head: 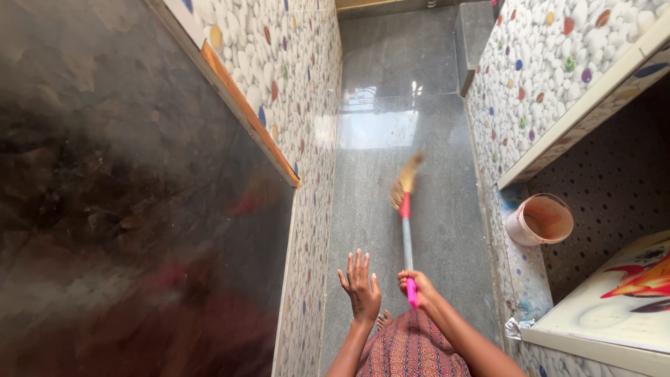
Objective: The person sweeps the floor in a narrow hallway using a broom.
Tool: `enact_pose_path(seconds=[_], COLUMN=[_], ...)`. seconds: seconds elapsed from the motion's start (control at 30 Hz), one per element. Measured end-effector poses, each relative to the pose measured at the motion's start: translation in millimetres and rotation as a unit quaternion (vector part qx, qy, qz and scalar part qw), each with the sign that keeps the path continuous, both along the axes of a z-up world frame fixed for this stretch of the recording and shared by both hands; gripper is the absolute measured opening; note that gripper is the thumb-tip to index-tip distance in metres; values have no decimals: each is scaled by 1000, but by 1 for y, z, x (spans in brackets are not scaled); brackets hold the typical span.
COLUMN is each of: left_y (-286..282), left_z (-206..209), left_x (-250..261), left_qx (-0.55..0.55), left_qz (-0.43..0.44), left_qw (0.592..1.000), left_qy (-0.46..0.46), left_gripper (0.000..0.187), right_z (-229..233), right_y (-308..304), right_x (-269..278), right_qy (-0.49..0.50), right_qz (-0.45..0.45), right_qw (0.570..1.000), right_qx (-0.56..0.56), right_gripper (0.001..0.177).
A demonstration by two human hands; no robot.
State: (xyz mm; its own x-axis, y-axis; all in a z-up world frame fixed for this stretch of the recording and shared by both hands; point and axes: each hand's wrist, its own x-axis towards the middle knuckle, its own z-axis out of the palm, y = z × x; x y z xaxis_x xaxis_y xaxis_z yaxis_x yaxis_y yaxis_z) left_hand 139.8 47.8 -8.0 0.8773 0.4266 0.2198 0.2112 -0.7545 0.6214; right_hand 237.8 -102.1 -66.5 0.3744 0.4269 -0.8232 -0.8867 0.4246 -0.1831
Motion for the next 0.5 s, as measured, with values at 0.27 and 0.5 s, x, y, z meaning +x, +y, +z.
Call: enact_pose_path(seconds=[0.27, 0.5], left_y=[-10, -24], left_z=[3, 18], left_x=[-1, 3], left_qx=[2, -2], left_qz=[25, 85], left_qw=[1000, 996], left_qy=[-6, -17], left_gripper=[62, 61], right_z=[15, 22], right_y=[6, 27], right_x=[-3, 52], right_qy=[274, 298], right_qz=[-2, 63], right_qw=[945, 925], right_qx=[179, 226], right_gripper=[27, 34])
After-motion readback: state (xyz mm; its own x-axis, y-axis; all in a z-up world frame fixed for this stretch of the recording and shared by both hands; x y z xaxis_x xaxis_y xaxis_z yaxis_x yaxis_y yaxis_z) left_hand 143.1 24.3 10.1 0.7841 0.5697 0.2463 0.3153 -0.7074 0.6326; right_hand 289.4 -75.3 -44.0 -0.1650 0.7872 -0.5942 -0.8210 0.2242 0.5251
